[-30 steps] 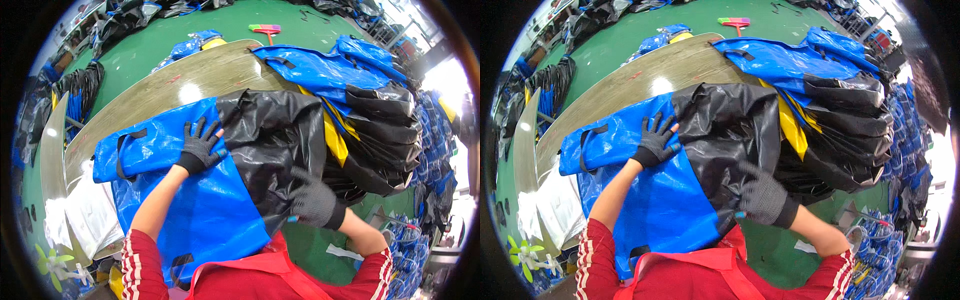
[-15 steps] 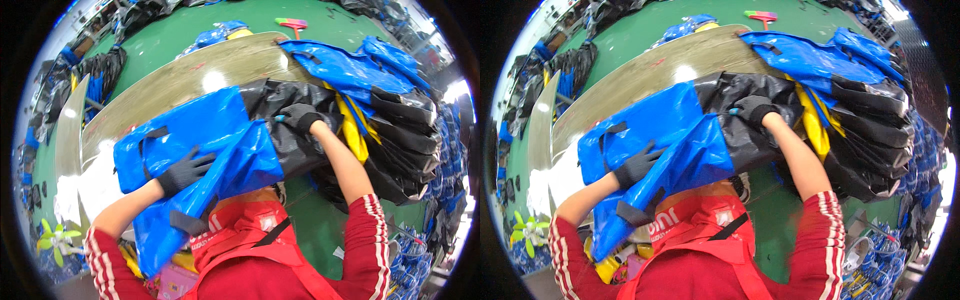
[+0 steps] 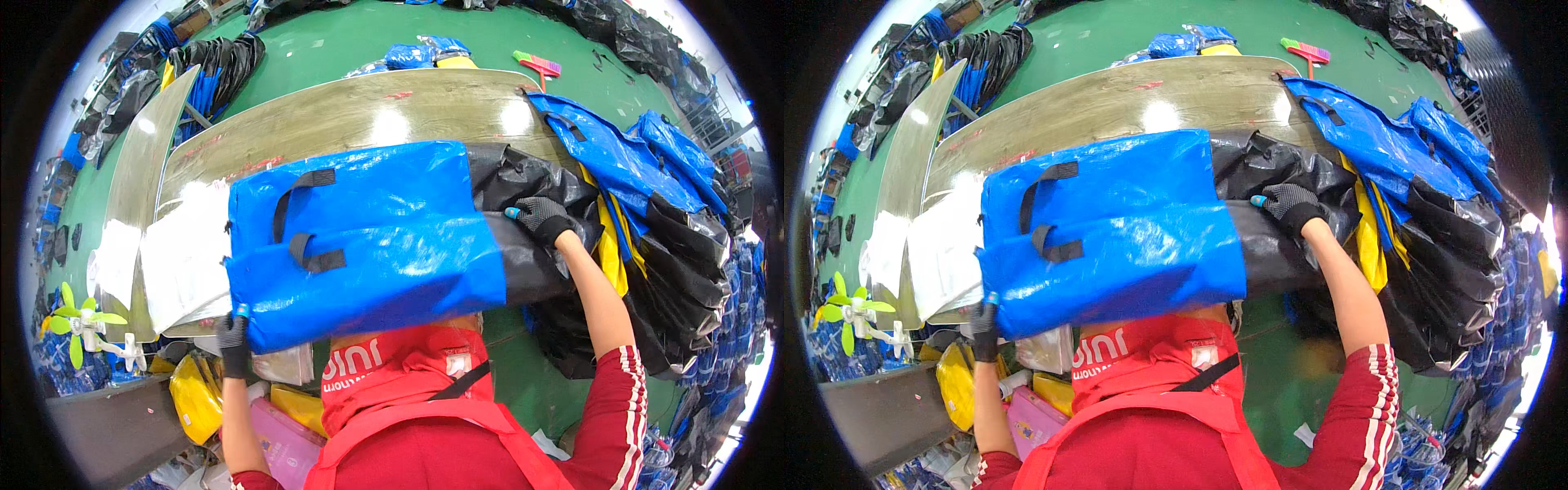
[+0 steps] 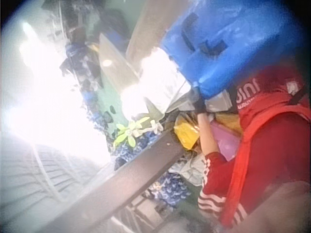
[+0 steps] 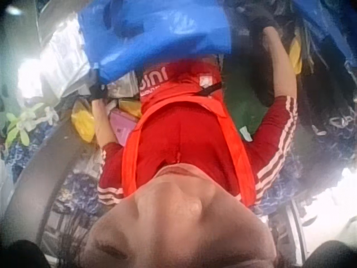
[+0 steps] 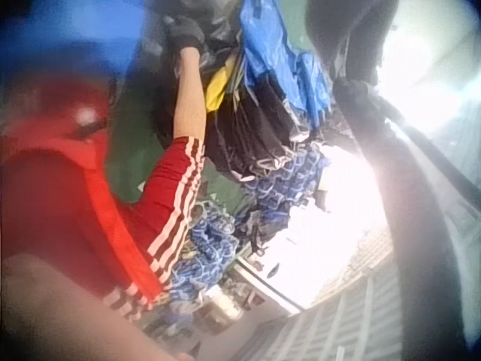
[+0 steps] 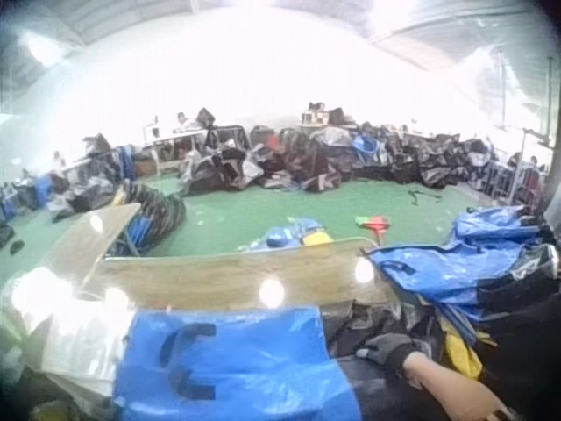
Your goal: The person repeatedly folds large blue and black tarps on a table, then places each folded tarp into a clear plastic bag. The person handles the tarps and bags by hand, repeating the fold-and-bag cycle multiple times.
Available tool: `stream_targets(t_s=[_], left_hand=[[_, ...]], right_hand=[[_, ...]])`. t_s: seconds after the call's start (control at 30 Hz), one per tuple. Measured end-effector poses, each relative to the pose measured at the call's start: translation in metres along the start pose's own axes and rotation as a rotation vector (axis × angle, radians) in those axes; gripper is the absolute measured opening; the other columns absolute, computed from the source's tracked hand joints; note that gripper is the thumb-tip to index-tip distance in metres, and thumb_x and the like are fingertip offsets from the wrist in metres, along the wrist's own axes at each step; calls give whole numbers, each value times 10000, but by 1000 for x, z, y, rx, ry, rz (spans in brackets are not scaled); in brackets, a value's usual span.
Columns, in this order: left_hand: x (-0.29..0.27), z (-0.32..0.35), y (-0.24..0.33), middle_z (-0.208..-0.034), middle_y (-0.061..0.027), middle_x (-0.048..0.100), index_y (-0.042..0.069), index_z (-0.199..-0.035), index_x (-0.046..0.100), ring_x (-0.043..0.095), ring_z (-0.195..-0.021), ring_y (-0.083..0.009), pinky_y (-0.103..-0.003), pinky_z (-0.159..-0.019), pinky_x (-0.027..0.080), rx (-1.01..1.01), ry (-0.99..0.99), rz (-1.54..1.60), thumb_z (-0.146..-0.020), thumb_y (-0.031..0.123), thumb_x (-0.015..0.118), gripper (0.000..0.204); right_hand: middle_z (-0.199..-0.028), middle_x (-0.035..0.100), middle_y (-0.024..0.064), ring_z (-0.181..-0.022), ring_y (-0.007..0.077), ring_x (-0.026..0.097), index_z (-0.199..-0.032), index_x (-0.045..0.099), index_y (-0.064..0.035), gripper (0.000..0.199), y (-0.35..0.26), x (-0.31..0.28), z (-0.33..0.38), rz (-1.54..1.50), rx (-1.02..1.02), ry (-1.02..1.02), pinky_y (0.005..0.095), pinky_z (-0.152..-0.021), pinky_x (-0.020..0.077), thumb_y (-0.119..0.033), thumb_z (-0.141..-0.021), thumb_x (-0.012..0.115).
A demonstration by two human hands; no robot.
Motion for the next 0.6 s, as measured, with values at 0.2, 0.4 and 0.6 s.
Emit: stream_targets(t_s=[0.2,0.4,0.6], left_hand=[[40,-15,14,-1157,-226,622,24,-1071,632,608,-933,-394,-425,-798,491,145,399,-783,-957,323,519,340],[172,-32,227,-1355,-162,513,111,-1267,570,448,-1292,-335,-467,-1104,322,1215,-360,-273,-869,179,586,404],[324,-43,221,-1478,-144,395,290,-1314,549,267,-1409,-385,-595,-1150,102,1554,-797,-545,-890,438,497,452]], right_hand=[[-1074,680,123,-981,320,649,-1055,701,-150,436,-9,5,7,117,-48,78,429,-832,511,-516,-880,541],[-951,691,116,-906,331,660,-936,689,-146,403,-20,12,-3,198,7,18,468,-764,519,-517,-869,546],[-1014,643,212,-1054,375,585,-1050,666,-27,392,-60,-17,78,195,-216,569,464,-930,426,-339,-816,633]])
Point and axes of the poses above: each hand's wrist, its own z-axis away from the middle knuckle, its own x-axis out of the palm, y = z × x, the point moved 1 cm from there along -z, towards the middle knuckle
